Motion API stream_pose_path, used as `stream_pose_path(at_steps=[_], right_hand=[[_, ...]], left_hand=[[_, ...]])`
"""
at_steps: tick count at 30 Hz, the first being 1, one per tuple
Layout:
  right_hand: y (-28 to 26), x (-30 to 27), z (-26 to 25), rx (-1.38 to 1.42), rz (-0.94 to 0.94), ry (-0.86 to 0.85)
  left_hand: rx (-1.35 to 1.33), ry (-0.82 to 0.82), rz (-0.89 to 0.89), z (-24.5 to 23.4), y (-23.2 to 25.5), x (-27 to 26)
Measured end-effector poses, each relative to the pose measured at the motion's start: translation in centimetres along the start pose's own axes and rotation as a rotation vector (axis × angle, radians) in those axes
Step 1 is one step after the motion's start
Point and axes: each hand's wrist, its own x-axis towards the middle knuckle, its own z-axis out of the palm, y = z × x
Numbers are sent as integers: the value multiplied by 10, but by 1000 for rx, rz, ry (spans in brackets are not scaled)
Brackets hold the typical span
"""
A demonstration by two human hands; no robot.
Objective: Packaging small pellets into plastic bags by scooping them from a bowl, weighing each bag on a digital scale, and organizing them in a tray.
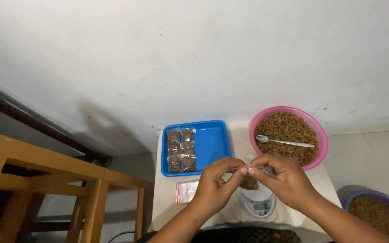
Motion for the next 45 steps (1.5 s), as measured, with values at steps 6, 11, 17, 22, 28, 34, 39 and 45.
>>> stream_pose_path(at_steps=[6, 11, 17, 22, 28, 34, 39, 45], right_hand=[[5, 6, -5, 21, -45, -17], [19, 9, -9, 42, -38, -25], [19, 12, -8, 30, 32, -30], [12, 14, -7, -9, 107, -100], [6, 18, -7, -51, 285, -101], [-3, 18, -8, -121, 326, -216], [-12, 18, -10, 7, 413, -160], [-19, 16, -10, -13, 444, -178]], left_hand=[[-45, -35, -14, -5, -2, 4], [-97, -75, -121, -8, -2, 4], [-91, -83, -164, -9, 0, 5], [-161, -118, -307, -11, 3, 11], [-124, -274, -441, -6, -3, 10], [-142, -252, -419, -3, -4, 9], [-193, -280, -469, 0, -12, 7], [-169, -301, -422, -1, -1, 7]])
